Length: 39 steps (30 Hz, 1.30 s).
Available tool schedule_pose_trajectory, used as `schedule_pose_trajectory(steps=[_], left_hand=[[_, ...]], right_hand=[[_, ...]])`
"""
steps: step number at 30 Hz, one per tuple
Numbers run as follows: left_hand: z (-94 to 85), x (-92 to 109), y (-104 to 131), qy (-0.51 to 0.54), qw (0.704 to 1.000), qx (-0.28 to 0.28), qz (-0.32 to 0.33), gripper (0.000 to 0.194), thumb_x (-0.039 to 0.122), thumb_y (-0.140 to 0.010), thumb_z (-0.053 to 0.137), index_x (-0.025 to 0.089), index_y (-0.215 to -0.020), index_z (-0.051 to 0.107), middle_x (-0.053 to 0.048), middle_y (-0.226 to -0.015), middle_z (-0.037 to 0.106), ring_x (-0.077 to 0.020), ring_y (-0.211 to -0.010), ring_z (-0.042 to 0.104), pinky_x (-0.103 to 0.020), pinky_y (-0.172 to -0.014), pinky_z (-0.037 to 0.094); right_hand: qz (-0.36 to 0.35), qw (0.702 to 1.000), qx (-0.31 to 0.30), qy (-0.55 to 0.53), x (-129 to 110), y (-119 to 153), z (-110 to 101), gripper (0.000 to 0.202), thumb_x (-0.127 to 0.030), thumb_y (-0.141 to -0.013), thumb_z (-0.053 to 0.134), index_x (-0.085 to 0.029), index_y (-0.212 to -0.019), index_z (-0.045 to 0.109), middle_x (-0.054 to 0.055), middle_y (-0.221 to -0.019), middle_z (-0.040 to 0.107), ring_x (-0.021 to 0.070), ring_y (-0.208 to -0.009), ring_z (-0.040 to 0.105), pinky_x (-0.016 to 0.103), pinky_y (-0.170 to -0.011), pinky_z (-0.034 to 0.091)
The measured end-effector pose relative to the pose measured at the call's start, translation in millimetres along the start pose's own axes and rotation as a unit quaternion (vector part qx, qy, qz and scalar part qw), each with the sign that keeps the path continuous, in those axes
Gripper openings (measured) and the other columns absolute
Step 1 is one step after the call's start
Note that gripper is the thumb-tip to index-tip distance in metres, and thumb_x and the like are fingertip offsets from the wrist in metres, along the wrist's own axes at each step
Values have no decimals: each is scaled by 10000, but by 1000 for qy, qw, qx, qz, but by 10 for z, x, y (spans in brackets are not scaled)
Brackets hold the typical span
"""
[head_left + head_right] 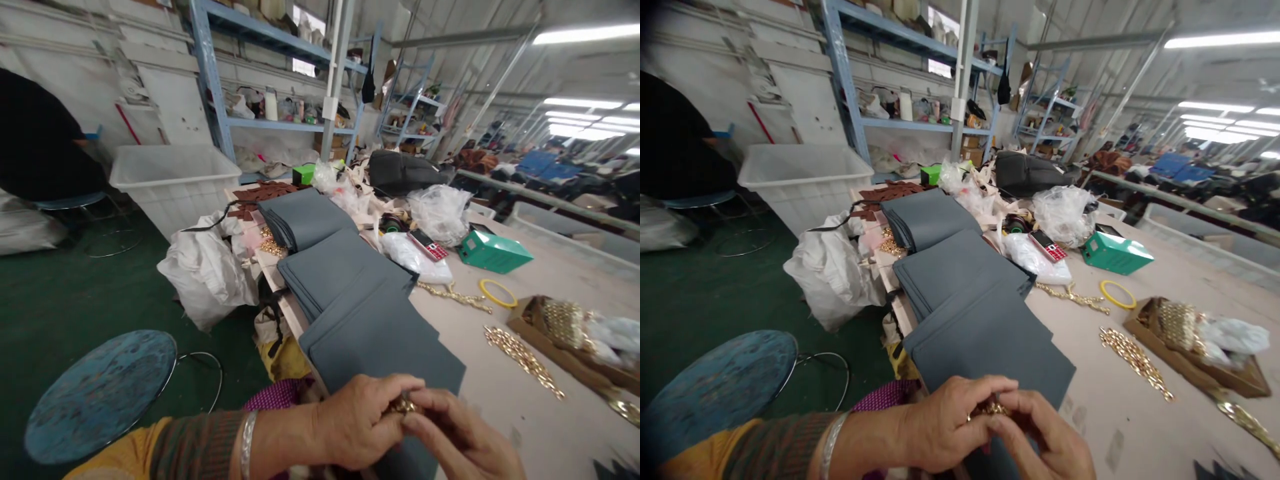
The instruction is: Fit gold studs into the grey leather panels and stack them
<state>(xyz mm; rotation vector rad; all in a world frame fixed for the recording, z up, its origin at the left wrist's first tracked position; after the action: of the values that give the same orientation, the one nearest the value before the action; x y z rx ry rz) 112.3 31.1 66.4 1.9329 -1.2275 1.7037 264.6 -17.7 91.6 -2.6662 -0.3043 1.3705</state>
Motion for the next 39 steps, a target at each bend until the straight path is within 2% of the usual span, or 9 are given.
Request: schedule_pose_trajectory(steps=[2, 7, 11, 14, 16, 22, 27, 35, 39], left_hand=[[2, -17, 54, -5, 999, -3, -31, 383, 235, -935, 430, 145, -1296, 517, -34, -822, 674, -115, -575, 592, -199, -584, 474], [-20, -25, 126, -77, 995, -16, -65, 291, 261, -969, 384, 143, -1100, 615, -67, -894, 684, -185, -817, 647, -252, -747, 485], [-9, -67, 173, -109, 989, -45, -93, 273, 283, -977, 390, 149, -1085, 602, -81, -947, 695, -208, -852, 661, -268, -754, 487], [-6, -71, 210, -71, 991, -58, -101, 283, 292, -996, 362, 145, -1025, 602, -71, -903, 699, -186, -819, 669, -241, -723, 491], [-15, -59, 225, -35, 993, -54, -94, 277, 282, -1003, 359, 158, -1067, 598, -63, -948, 701, -170, -856, 670, -230, -761, 496], [-37, -54, 247, -56, 994, -61, -67, 286, 246, -1001, 354, 167, -1133, 595, -72, -1010, 686, -185, -931, 655, -253, -843, 489], [-34, -68, 270, -57, 992, -78, -80, 296, 264, -990, 356, 177, -1144, 594, -72, -1007, 685, -182, -855, 660, -251, -792, 505], [5, -114, 325, -107, 990, -60, -64, 302, 263, -999, 325, 195, -1185, 554, -77, -1123, 660, -195, -996, 639, -271, -898, 480], [2, -119, 348, -122, 989, -57, -61, 290, 272, -1001, 322, 191, -1166, 547, -80, -1087, 663, -201, -990, 643, -271, -893, 482]], right_hand=[[-1, 998, 24, -51, 65, 62, 63, 149, -285, -848, 661, -275, -968, 749, 21, -918, 746, 166, -822, 723, 163, -740, 579], [11, 992, 71, -106, 130, 139, 190, 208, -217, -821, 681, -310, -986, 767, 7, -916, 759, 145, -773, 730, 132, -723, 569], [29, 989, 65, -130, 136, 167, 253, 196, -224, -804, 702, -302, -965, 782, 12, -859, 760, 144, -725, 728, 120, -680, 568], [57, 980, 43, -184, 204, 209, 279, 228, -248, -832, 684, -327, -1029, 767, 12, -896, 762, 149, -719, 727, 153, -678, 583], [76, 975, 40, -204, 241, 226, 292, 237, -252, -837, 684, -342, -1042, 760, 7, -900, 765, 151, -724, 729, 161, -689, 586], [90, 976, 44, -191, 170, 177, 321, 206, -242, -774, 733, -326, -955, 787, 5, -768, 760, 143, -662, 724, 120, -658, 565], [114, 972, 38, -201, 143, 167, 341, 164, -272, -770, 727, -290, -917, 797, 30, -757, 759, 179, -651, 728, 166, -633, 586], [128, 968, 100, -189, 77, 141, 424, 124, -300, -683, 754, -234, -777, 801, 55, -719, 751, 205, -630, 724, 203, -606, 595], [151, 966, 134, -160, 106, 176, 480, 166, -345, -660, 758, -203, -744, 780, 59, -705, 744, 207, -621, 714, 217, -607, 596]])
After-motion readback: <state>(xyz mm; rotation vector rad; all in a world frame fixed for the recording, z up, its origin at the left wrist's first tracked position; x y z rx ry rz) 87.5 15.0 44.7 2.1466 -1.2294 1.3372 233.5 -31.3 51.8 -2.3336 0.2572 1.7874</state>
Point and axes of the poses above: each hand's wrist, its own y-axis away from the middle knuckle, its own z-axis out of the palm, x = y × z, the point moved 3 cm from there along -y, towards the middle knuckle
